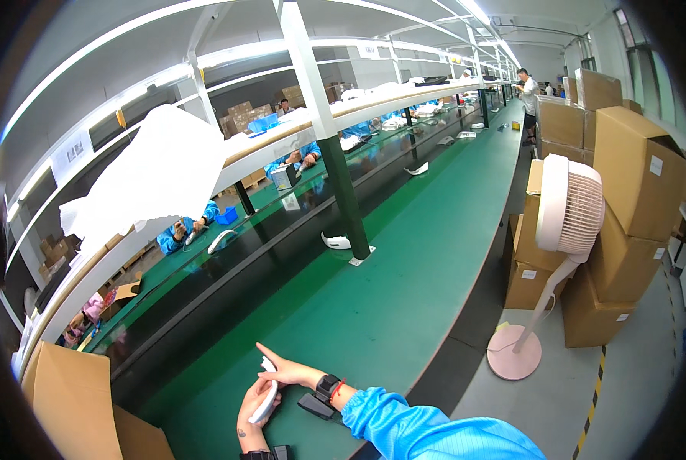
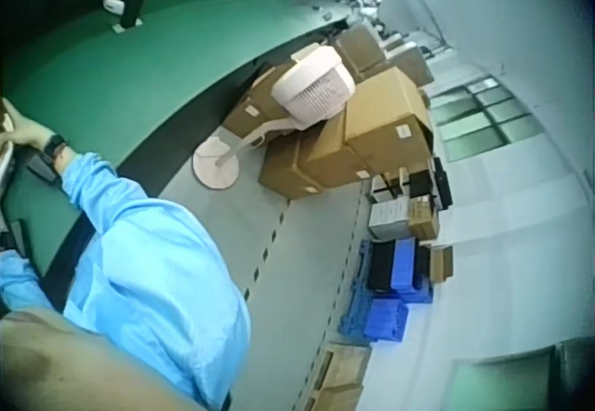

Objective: Arranging and counting white curved plastic components into a cardboard box.

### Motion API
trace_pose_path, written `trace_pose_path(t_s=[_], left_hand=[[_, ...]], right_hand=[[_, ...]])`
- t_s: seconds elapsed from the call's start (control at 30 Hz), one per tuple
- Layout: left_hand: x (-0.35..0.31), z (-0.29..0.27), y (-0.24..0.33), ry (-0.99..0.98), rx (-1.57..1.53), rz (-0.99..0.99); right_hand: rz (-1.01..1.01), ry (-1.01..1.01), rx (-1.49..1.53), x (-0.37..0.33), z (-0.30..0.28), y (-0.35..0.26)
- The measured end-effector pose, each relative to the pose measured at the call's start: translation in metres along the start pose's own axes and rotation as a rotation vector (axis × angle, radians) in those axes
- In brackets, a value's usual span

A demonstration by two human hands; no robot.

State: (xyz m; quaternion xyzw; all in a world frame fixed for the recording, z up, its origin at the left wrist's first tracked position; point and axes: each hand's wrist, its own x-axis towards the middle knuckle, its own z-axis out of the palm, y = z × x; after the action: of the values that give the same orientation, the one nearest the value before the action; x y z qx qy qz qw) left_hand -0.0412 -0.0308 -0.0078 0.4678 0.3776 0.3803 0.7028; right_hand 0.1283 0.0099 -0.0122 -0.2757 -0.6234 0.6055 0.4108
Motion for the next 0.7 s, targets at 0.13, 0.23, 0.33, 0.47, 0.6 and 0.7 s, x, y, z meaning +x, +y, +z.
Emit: trace_pose_path(t_s=[0.13,0.23,0.33,0.47,0.6,0.7], left_hand=[[0.003,-0.007,0.002,-0.016,0.007,0.095],[-0.007,-0.002,0.004,0.08,-0.082,0.167],[-0.005,-0.006,0.009,0.123,-0.085,0.177],[-0.006,0.001,0.012,0.157,-0.068,0.183],[-0.015,0.01,0.012,0.16,0.306,0.262],[-0.016,0.014,0.009,0.143,0.289,0.215]], right_hand=[[-0.016,0.028,0.078,0.004,0.004,-0.003],[0.116,-0.067,0.304,0.001,0.002,-0.011],[0.179,-0.084,0.345,0.003,-0.003,-0.027],[0.123,-0.082,0.375,0.006,-0.003,-0.021],[0.144,-0.068,0.355,0.006,0.003,-0.025],[0.15,-0.067,0.33,0.007,0.003,-0.018]])
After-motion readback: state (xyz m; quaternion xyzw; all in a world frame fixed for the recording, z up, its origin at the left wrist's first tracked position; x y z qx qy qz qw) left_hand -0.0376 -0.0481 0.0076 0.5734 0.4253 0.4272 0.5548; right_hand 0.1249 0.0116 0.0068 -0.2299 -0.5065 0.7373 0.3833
